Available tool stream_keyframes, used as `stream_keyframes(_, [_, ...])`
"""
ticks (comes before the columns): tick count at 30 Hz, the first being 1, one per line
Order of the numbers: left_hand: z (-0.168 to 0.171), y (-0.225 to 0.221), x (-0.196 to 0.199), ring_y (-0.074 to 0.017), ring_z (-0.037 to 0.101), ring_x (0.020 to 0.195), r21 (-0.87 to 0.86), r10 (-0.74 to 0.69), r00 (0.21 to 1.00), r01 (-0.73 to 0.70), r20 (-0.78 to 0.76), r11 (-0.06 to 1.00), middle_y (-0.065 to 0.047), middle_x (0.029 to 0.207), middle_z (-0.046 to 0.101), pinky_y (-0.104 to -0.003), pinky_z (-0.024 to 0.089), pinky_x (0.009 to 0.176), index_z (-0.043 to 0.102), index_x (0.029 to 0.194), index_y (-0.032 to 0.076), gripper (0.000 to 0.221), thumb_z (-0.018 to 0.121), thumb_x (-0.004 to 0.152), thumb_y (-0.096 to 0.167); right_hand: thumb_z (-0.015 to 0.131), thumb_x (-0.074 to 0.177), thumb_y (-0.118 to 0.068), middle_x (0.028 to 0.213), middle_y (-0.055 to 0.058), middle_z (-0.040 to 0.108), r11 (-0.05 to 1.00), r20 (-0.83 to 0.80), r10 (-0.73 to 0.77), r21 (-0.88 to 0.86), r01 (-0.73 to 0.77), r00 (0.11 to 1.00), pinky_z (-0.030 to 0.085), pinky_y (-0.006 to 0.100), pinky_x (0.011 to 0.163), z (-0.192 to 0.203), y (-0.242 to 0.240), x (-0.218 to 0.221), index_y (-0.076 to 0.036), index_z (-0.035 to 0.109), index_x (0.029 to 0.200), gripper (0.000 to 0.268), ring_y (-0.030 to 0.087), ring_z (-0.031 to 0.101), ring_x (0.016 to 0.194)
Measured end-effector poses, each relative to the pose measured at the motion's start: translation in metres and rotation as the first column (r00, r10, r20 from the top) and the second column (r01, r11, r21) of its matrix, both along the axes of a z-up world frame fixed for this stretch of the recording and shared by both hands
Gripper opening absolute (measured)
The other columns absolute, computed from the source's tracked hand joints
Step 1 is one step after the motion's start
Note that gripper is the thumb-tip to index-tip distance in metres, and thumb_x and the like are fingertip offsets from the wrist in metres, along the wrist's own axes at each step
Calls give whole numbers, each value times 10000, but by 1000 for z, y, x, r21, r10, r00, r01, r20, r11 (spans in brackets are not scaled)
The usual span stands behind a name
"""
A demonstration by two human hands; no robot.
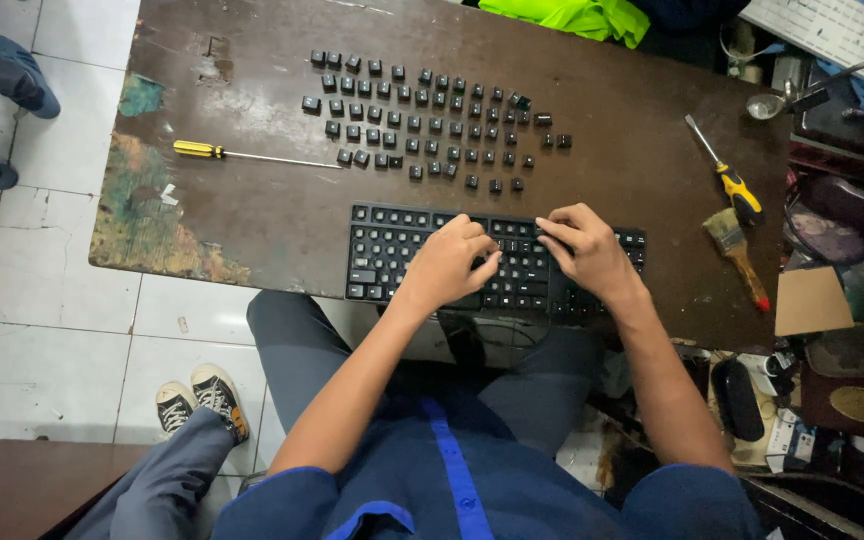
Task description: Manually reassembling a computer keyboard by placing and pressing keycaps onto the switches.
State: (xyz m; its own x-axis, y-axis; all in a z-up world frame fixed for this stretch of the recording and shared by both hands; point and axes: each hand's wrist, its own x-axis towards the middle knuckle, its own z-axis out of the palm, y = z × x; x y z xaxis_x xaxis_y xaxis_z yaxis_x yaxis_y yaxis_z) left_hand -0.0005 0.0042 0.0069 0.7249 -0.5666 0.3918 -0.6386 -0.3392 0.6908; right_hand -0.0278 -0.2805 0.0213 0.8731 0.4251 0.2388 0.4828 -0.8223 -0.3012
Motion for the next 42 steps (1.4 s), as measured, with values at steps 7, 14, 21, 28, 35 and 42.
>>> stream_keyframes(7, [1,0,2,-217,648,807,-14,-9,1000,9,-15,1000,-91,767,680,-336,579,810,816,926,36,196,728,983,203,768,1017,-124,1104,134,687,990,-12,-20,137,21,1000,575,450,884,-5,3,-2,-48,783,1224,221,350,683,1013])
stream_keyframes(14, [-4,-1,1,-223,651,799,-31,-3,1000,4,13,999,-96,767,685,-329,580,811,814,918,36,190,734,979,197,811,962,-95,1063,114,706,991,-9,-71,115,71,997,588,416,845,-11,6,-4,-61,821,1119,161,313,689,964])
stream_keyframes(21, [-8,-3,0,-221,635,798,-11,7,999,-7,52,1000,-79,769,667,-335,570,805,806,898,61,160,752,949,203,737,877,-36,1137,133,669,992,148,-129,19,127,981,574,381,862,-14,24,-26,-32,839,1130,272,294,648,990])
stream_keyframes(28, [-7,-4,0,-228,636,810,24,22,998,-24,61,999,-73,764,649,-338,572,791,789,870,74,188,730,952,232,696,903,25,1025,158,698,966,8,-176,192,172,984,554,457,851,21,9,32,-88,859,1095,276,373,668,919])
stream_keyframes(35, [-11,-6,-3,-250,640,815,27,57,997,-58,60,998,-76,745,622,-358,569,763,749,818,82,229,721,934,277,852,935,-125,946,121,787,954,-15,-295,55,295,955,566,413,762,6,-7,189,-84,835,1174,243,298,744,855])
stream_keyframes(42, [-12,-4,-3,-230,638,807,10,71,996,-71,55,997,-52,722,601,-338,575,733,728,782,106,223,709,923,278,835,816,-191,876,77,804,898,-279,-435,-57,437,856,600,506,788,-10,6,222,-213,866,1024,212,386,777,915])
